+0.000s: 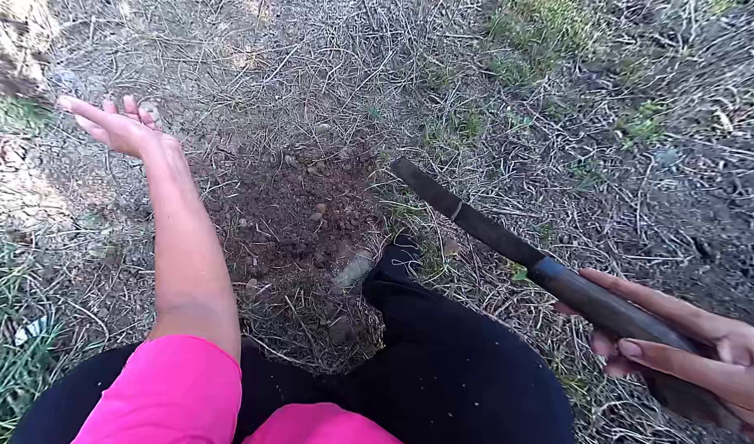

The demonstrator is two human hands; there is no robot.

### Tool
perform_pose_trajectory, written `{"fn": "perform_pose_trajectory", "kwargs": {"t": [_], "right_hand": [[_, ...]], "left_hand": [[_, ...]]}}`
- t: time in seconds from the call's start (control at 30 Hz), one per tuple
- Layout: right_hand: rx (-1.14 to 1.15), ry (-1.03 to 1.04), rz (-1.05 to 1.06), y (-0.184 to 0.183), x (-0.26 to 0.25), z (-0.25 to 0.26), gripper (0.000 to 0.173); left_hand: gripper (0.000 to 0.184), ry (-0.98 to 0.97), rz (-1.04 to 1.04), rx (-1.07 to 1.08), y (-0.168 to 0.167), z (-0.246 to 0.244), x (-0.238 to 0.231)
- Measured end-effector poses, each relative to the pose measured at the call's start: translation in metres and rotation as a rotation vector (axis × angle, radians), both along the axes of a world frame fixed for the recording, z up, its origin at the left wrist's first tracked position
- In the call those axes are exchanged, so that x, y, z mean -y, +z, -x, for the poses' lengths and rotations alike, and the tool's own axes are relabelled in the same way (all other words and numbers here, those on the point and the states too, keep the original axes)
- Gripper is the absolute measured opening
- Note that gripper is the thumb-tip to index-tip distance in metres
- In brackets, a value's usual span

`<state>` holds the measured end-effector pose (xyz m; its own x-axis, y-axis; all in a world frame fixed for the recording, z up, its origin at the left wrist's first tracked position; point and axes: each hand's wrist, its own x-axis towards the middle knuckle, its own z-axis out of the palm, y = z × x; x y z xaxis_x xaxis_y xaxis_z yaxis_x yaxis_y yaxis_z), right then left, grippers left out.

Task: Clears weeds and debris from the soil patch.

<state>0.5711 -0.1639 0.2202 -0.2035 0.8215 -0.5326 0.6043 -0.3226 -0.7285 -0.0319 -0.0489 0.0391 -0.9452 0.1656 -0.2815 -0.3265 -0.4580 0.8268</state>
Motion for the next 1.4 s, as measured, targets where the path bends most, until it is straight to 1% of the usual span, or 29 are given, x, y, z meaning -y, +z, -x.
{"fn": "perform_pose_trajectory", "kwargs": {"t": [0.07, 0.1, 0.17, 0.2, 0.27, 0.33, 0.37, 0.43, 0.47, 0.5, 0.57, 0.6, 0.63, 0.7, 0.77, 0.87, 0.9, 0.93, 0.97, 1.0, 1.03, 1.07, 1.13, 1.17, 1.2, 1.23, 1.3, 1.37, 1.4], "right_hand": [[-0.058, 0.040, 0.010, 0.016, 0.007, -0.041, 0.066], [-0.067, 0.033, 0.003, 0.017, 0.009, -0.055, 0.061], [0.005, -0.037, 0.014, 0.013, 0.008, -0.046, 0.054], [0.058, -0.077, 0.051, 0.000, 0.002, -0.035, 0.051], [0.147, -0.143, 0.174, -0.056, -0.016, -0.005, 0.046], [0.149, -0.230, 0.266, -0.128, -0.029, 0.025, 0.043], [0.118, -0.255, 0.255, -0.152, -0.029, 0.032, 0.043], [0.138, -0.201, 0.150, -0.171, -0.026, 0.042, 0.042], [0.224, -0.098, 0.095, -0.172, -0.022, 0.045, 0.043], [0.339, 0.036, 0.042, -0.169, -0.018, 0.047, 0.046], [0.506, 0.280, -0.060, -0.148, -0.022, 0.057, 0.057], [0.534, 0.347, -0.102, -0.134, -0.023, 0.060, 0.059], [0.520, 0.363, -0.144, -0.119, -0.025, 0.059, 0.058], [0.416, 0.325, -0.192, -0.083, -0.027, 0.040, 0.051], [0.221, 0.191, -0.147, -0.039, -0.018, 0.020, 0.053], [0.109, 0.050, -0.062, 0.027, 0.005, 0.000, 0.056], [0.088, 0.003, -0.017, 0.039, 0.010, -0.005, 0.056], [0.071, -0.052, 0.031, 0.044, 0.013, -0.009, 0.055], [0.074, -0.102, 0.081, 0.040, 0.011, -0.011, 0.054], [0.085, -0.143, 0.129, 0.027, 0.006, -0.011, 0.053], [0.101, -0.173, 0.180, 0.003, -0.003, -0.009, 0.051], [0.121, -0.194, 0.239, -0.028, -0.014, -0.002, 0.047], [0.145, -0.220, 0.334, -0.105, -0.034, 0.021, 0.044], [0.136, -0.226, 0.342, -0.136, -0.038, 0.031, 0.044], [0.127, -0.220, 0.310, -0.154, -0.039, 0.038, 0.044], [0.129, -0.185, 0.255, -0.162, -0.037, 0.044, 0.043], [0.234, -0.010, 0.152, -0.165, -0.025, 0.049, 0.045], [0.394, 0.227, 0.054, -0.153, -0.025, 0.057, 0.054], [0.487, 0.342, 0.000, -0.139, -0.025, 0.065, 0.056]], "left_hand": [[0.055, -0.073, -0.069, 0.091, 0.012, 0.001, -0.002], [0.051, -0.129, -0.077, 0.125, 0.012, -0.003, -0.006], [0.038, -0.228, -0.053, 0.179, 0.003, -0.020, -0.016], [0.032, -0.275, -0.046, 0.210, -0.001, -0.034, -0.022], [0.022, -0.357, -0.025, 0.267, -0.001, -0.065, -0.032], [0.026, -0.444, -0.035, 0.292, 0.006, -0.093, -0.038], [0.027, -0.485, -0.041, 0.286, 0.010, -0.106, -0.042], [0.026, -0.550, -0.073, 0.243, 0.025, -0.125, -0.049], [0.025, -0.579, -0.087, 0.205, 0.030, -0.130, -0.049], [0.023, -0.610, -0.086, 0.168, 0.032, -0.137, -0.046], [0.020, -0.675, -0.085, 0.113, 0.043, -0.147, -0.048], [0.021, -0.696, -0.083, 0.101, 0.048, -0.149, -0.049], [0.021, -0.707, -0.082, 0.097, 0.052, -0.151, -0.048], [0.022, -0.713, -0.097, 0.087, 0.059, -0.152, -0.050], [0.021, -0.720, -0.121, 0.057, 0.065, -0.146, -0.052], [0.017, -0.699, -0.137, 0.019, 0.064, -0.131, -0.051], [0.017, -0.670, -0.138, 0.020, 0.064, -0.125, -0.051], [0.016, -0.639, -0.138, 0.024, 0.063, -0.121, -0.052], [0.017, -0.608, -0.147, 0.035, 0.063, -0.116, -0.052], [0.016, -0.585, -0.160, 0.044, 0.064, -0.114, -0.052], [0.014, -0.569, -0.176, 0.052, 0.068, -0.112, -0.051], [0.013, -0.561, -0.193, 0.053, 0.075, -0.113, -0.049], [0.012, -0.547, -0.224, 0.055, 0.090, -0.115, -0.043], [0.012, -0.541, -0.251, 0.053, 0.098, -0.118, -0.039], [0.013, -0.539, -0.281, 0.042, 0.105, -0.121, -0.036], [0.014, -0.537, -0.310, 0.030, 0.113, -0.123, -0.034], [0.016, -0.537, -0.328, -0.008, 0.122, -0.127, -0.026], [0.016, -0.553, -0.322, -0.025, 0.131, -0.136, -0.020], [0.015, -0.551, -0.315, -0.028, 0.136, -0.138, -0.020]]}}
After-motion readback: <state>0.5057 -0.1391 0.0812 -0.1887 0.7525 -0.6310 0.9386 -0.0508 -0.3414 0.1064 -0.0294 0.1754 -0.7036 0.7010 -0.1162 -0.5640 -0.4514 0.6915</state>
